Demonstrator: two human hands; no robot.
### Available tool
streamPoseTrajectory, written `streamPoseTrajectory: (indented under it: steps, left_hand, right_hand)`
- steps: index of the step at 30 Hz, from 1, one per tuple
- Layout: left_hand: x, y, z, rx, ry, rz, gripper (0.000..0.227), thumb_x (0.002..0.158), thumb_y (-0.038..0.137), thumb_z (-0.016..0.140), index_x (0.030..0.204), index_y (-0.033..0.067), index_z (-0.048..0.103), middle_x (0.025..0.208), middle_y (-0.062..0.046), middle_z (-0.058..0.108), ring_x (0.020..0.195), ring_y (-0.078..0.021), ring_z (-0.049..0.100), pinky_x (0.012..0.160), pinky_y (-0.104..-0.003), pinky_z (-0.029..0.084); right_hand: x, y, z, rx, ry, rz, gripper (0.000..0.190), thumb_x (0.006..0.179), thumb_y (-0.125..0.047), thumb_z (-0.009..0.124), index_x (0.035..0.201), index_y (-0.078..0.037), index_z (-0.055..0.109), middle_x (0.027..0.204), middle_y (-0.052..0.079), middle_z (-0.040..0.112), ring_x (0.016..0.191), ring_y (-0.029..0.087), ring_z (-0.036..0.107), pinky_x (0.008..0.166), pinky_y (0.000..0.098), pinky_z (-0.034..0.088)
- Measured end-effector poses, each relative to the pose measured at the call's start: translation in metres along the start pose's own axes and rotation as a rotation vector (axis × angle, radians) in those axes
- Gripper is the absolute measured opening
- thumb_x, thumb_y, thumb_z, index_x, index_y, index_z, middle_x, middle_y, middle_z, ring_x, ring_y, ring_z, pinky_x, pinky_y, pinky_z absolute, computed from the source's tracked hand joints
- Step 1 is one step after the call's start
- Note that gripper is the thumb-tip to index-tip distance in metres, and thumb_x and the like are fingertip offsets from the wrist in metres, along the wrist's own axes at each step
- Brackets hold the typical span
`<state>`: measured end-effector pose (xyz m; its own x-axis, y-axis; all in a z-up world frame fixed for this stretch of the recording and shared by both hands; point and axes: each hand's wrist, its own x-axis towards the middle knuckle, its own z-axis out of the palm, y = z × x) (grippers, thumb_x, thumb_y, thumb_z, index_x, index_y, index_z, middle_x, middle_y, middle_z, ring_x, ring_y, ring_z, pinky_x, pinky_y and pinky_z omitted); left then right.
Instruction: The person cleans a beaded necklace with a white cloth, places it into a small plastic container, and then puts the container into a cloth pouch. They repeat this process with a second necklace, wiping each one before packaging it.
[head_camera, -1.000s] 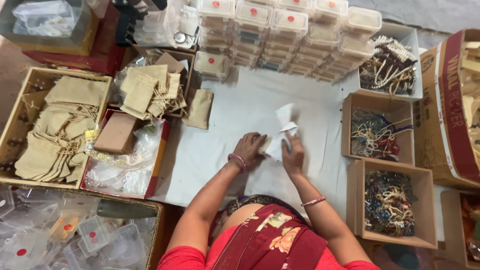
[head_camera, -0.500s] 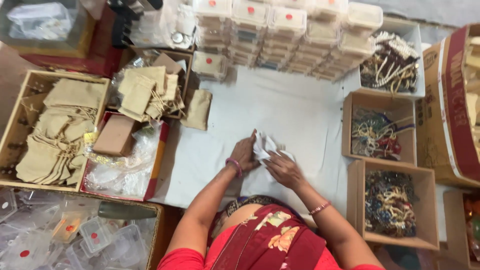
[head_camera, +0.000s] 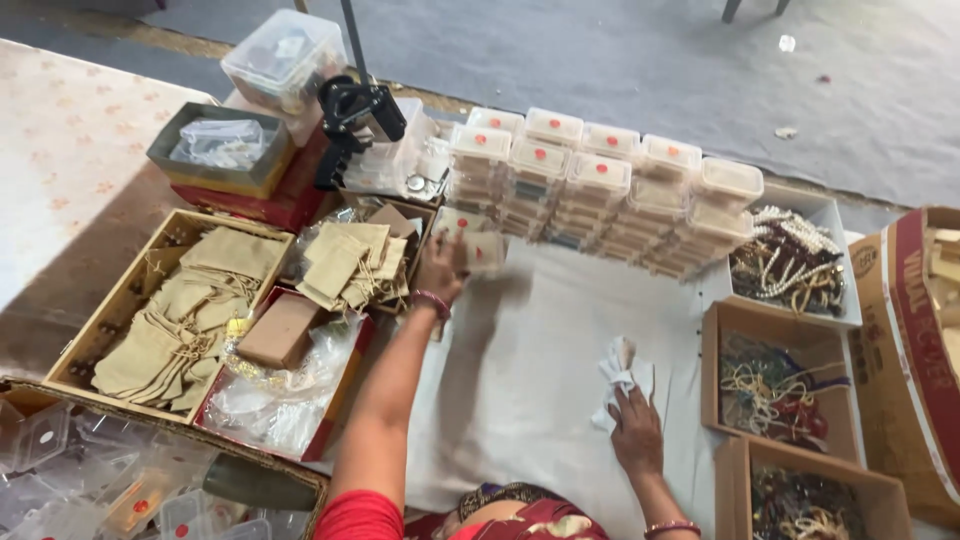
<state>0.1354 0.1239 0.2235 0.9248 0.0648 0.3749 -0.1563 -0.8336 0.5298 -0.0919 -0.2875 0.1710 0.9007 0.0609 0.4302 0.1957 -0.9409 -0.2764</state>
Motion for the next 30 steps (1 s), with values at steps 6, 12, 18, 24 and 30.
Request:
streamPoseTrajectory:
  steps: [6, 12, 18, 24, 30]
  left_hand:
    - [0.070, -0.033, -0.006, 0.224, 0.029, -0.026, 0.068, 0.074, 0.007, 0.079, 0.136, 0.0306, 0.061, 0.157, -0.016, 0.035, 0.140, -0.0375, 0.039, 0.113, -0.048, 0.039]
    - [0.075, -0.030, 0.022, 0.253, -0.002, -0.102, 0.028, 0.098, 0.019, 0.058, 0.114, 0.0347, 0.075, 0.139, -0.002, 0.059, 0.128, -0.0272, 0.055, 0.107, -0.049, 0.043]
    - [0.073, -0.014, 0.026, 0.325, -0.006, 0.116, 0.030, 0.097, 0.014, 0.058, 0.120, 0.0256, 0.072, 0.125, -0.002, 0.068, 0.123, -0.0222, 0.063, 0.120, -0.053, 0.036]
    - [0.055, 0.019, 0.066, -0.104, 0.357, -0.460, 0.077, 0.081, 0.033, 0.080, 0.146, 0.0225, 0.040, 0.159, -0.019, 0.035, 0.146, -0.0360, 0.036, 0.120, -0.055, 0.026]
    - [0.075, -0.004, 0.144, -0.764, 0.406, -1.024, 0.112, 0.088, 0.047, 0.077, 0.163, 0.0136, 0.001, 0.170, -0.024, 0.011, 0.154, -0.0394, 0.019, 0.126, -0.051, 0.021]
  right_hand:
    - [-0.002, 0.006, 0.005, -0.018, -0.016, 0.001, 0.041, 0.087, -0.015, 0.066, 0.127, -0.010, 0.068, 0.132, 0.016, 0.065, 0.131, 0.033, 0.058, 0.107, 0.0448, 0.046]
    - [0.002, 0.001, 0.000, -0.004, -0.017, 0.018, 0.038, 0.088, -0.019, 0.068, 0.125, -0.010, 0.068, 0.130, 0.016, 0.066, 0.129, 0.033, 0.058, 0.105, 0.0453, 0.046]
    - [0.001, 0.003, 0.000, -0.001, -0.028, 0.038, 0.036, 0.090, -0.019, 0.066, 0.125, -0.011, 0.068, 0.131, 0.015, 0.066, 0.131, 0.031, 0.058, 0.108, 0.0446, 0.046]
    - [0.004, 0.001, -0.001, -0.011, -0.062, 0.053, 0.040, 0.087, -0.017, 0.068, 0.126, -0.010, 0.068, 0.133, 0.015, 0.065, 0.132, 0.031, 0.055, 0.107, 0.0458, 0.044]
    - [0.003, -0.001, -0.003, -0.035, -0.076, 0.060, 0.037, 0.089, -0.017, 0.068, 0.126, -0.011, 0.068, 0.132, 0.015, 0.065, 0.132, 0.030, 0.057, 0.110, 0.0447, 0.044]
